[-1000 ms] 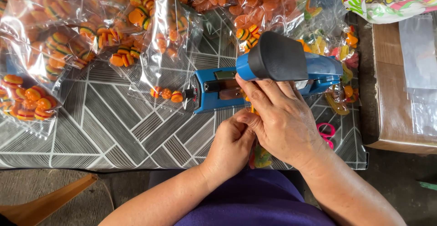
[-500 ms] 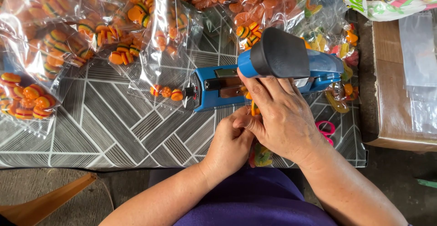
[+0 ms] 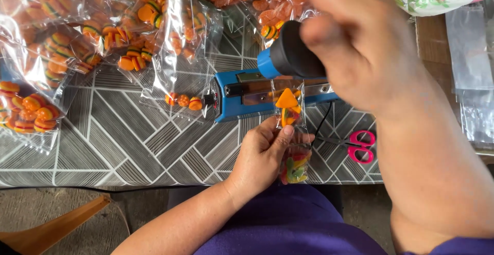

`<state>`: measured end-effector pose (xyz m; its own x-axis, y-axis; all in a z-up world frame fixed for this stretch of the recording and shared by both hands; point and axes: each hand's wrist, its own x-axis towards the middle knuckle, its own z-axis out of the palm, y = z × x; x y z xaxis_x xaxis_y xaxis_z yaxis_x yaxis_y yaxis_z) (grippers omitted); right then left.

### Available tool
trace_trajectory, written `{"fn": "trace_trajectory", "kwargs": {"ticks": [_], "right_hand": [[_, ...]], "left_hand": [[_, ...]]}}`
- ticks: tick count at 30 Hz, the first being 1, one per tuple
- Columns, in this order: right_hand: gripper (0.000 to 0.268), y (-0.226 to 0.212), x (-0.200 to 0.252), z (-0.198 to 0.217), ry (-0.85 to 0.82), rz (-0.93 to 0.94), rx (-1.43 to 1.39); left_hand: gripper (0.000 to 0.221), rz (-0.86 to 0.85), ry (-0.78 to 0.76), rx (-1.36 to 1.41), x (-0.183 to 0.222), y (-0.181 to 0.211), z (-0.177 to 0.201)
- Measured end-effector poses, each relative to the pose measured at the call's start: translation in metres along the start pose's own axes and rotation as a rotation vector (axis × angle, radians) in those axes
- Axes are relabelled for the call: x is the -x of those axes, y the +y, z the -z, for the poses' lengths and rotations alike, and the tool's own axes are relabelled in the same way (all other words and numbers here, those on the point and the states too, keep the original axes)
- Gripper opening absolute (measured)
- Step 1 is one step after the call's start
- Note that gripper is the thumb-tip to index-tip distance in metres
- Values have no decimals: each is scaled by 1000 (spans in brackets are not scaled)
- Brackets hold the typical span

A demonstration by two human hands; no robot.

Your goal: Sealing small plastic bags filled with orange candies using a manual heat sealer.

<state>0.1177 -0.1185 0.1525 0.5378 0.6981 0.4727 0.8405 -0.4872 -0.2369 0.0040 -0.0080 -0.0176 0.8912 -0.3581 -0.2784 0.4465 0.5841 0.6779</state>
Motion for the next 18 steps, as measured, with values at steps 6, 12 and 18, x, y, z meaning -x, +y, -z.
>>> {"fn": "trace_trajectory", "kwargs": {"ticks": [6, 12, 18], "right_hand": [[93, 22, -27, -48, -252, -2, -247], [85, 27, -22, -75, -278, -71, -227], [86, 24, -19, -84, -269, -138, -197]], "left_hand": [[29, -47, 6, 4, -1, -2, 2], [29, -3, 11, -44, 0, 3, 3], [26, 16, 2, -57, 1, 5, 2]]}}
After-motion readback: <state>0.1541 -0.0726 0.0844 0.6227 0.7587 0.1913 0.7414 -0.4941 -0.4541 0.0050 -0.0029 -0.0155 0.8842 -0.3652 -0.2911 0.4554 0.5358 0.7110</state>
